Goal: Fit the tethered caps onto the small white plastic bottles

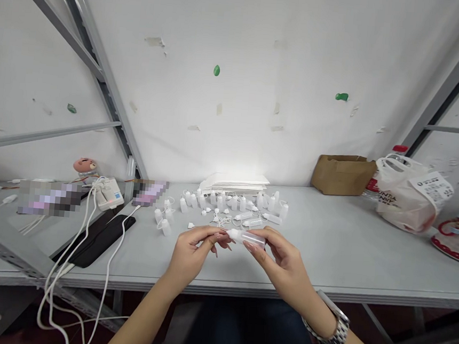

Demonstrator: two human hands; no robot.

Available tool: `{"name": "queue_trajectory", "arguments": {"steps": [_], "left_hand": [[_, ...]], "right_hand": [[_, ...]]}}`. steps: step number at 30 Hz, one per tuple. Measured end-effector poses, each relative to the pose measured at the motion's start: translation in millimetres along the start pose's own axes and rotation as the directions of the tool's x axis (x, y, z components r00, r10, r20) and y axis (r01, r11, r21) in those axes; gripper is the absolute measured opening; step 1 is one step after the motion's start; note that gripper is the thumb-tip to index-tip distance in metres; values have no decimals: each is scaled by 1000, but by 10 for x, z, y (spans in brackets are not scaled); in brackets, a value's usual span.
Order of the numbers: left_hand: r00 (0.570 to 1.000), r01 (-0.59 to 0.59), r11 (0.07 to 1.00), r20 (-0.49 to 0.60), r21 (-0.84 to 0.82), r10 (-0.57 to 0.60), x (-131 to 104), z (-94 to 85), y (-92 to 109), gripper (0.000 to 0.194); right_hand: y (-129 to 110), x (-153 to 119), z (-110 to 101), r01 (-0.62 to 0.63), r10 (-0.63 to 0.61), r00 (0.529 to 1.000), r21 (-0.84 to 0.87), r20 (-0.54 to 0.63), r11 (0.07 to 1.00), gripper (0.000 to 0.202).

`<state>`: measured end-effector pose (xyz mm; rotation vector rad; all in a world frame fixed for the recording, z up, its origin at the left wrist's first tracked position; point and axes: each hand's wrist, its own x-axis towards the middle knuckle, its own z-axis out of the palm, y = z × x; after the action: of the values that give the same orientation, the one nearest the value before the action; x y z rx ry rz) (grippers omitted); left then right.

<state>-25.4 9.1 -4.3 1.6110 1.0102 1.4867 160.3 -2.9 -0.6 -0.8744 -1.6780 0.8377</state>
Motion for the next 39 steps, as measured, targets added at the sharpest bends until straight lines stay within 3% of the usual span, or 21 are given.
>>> {"name": "queue_trajectory", "arguments": {"steps": [7, 21, 29, 39], "left_hand": [[992, 39, 994, 125, -101, -26, 15, -57, -28, 14], [981, 37, 989, 195, -145, -8, 36, -81, -43, 18], [978, 29, 998, 207, -60, -16, 37, -110, -22, 18], [943, 1, 993, 331, 120, -41, 55, -179, 35, 21]], "right_hand": [[-21, 16, -60, 2, 0, 999, -45, 34, 999, 16], [-42, -1, -59, -1, 6, 997, -60, 79, 998, 15], [-53, 9, -60, 29, -19, 996, -122, 82, 992, 17], [-72, 7, -127, 83, -45, 982, -204, 183, 975, 17]]}}
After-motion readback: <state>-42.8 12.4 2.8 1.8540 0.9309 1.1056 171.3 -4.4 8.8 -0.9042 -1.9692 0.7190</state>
